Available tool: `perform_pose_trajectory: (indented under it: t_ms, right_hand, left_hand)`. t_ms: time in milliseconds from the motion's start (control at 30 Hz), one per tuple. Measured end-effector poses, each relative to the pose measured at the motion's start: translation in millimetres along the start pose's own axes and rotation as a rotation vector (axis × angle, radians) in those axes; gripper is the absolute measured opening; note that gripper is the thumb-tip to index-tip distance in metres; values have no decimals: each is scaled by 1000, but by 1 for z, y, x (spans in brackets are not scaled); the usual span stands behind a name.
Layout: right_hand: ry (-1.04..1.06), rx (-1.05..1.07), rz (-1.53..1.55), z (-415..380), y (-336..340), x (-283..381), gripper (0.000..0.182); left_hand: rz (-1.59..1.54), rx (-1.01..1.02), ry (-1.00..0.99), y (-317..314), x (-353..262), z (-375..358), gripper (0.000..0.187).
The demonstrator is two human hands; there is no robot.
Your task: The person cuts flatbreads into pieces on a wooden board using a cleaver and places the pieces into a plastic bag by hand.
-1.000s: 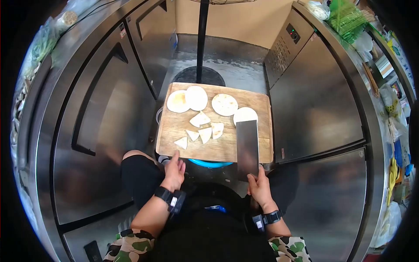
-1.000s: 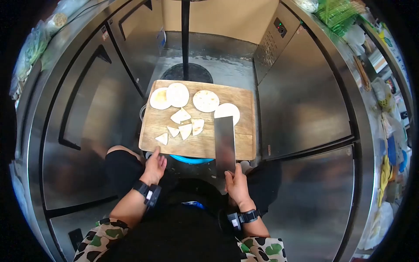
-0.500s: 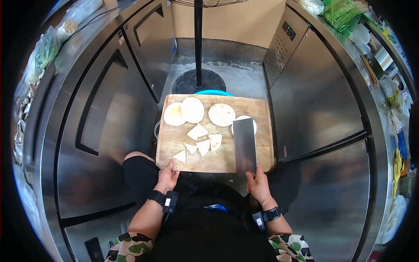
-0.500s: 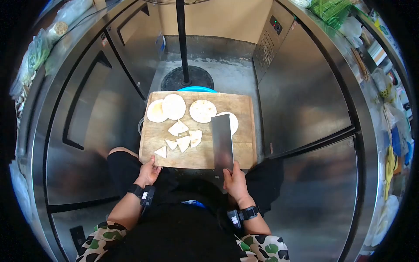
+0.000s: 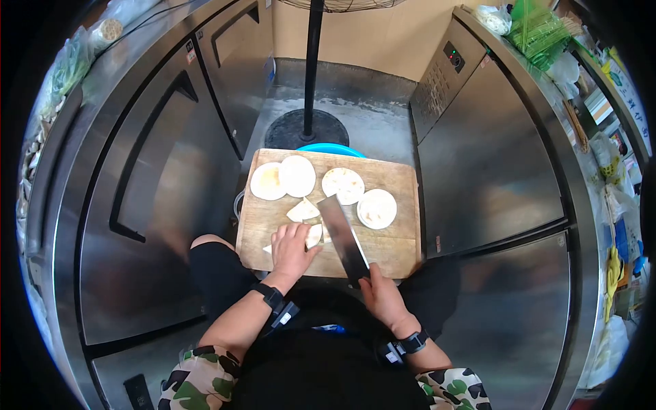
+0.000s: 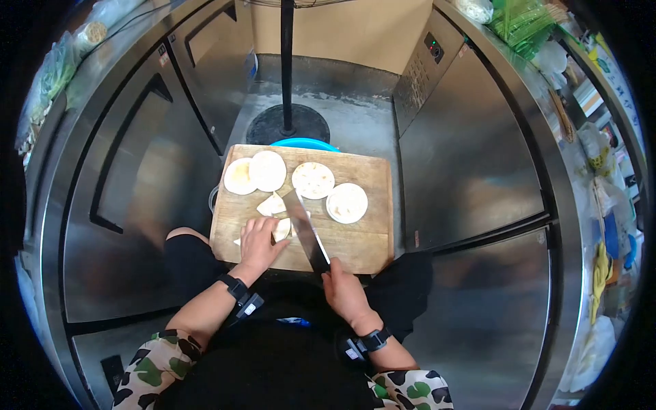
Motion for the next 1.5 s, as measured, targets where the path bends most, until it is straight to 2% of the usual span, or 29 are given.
perform_pose_trajectory:
  t_ms: [133,167,267,367,600,833,1200,1500]
  right_hand:
    - [-4,112,-120,-1,-9,5,23]
    - [-15,140,-140,-1,-10,9,22]
    - [-43,224,-189,2,-20,14,22]
    - [-76,280,-234,5,-27,17,19]
    - [-34,285,-260,10,-30,27,20]
    - [-38,420,-404,14,-34,31,21]
    - [-72,663,-378,35,-38,19,25]
    - [87,494,-384,52,-66,20,25]
  left_hand:
    - [-15,37,-42,3,10,-9,47]
    - [-43,40,-70,5,12,-13,53]
    - [-94,-49,-24,13,21,-21,55]
    - [-185,-43,33,8,29,-20,56]
    - [-142,-37,32,8,28,-18,46]
    - [-148,-13,52,6,30,-15,43]
    - [-136,23,50,-2,37,-12,36]
    - [-81,-26,40,-7,37,-15,37]
Point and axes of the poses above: each hand's wrist, its own z-axis towards the middle knuckle, its own y-axis out of the back of the hand, x = y × z, the point moved 8 cm from there along z, towards the middle knuckle, and after that the axes turned 2 degrees about -x, right-handed, at the moved point
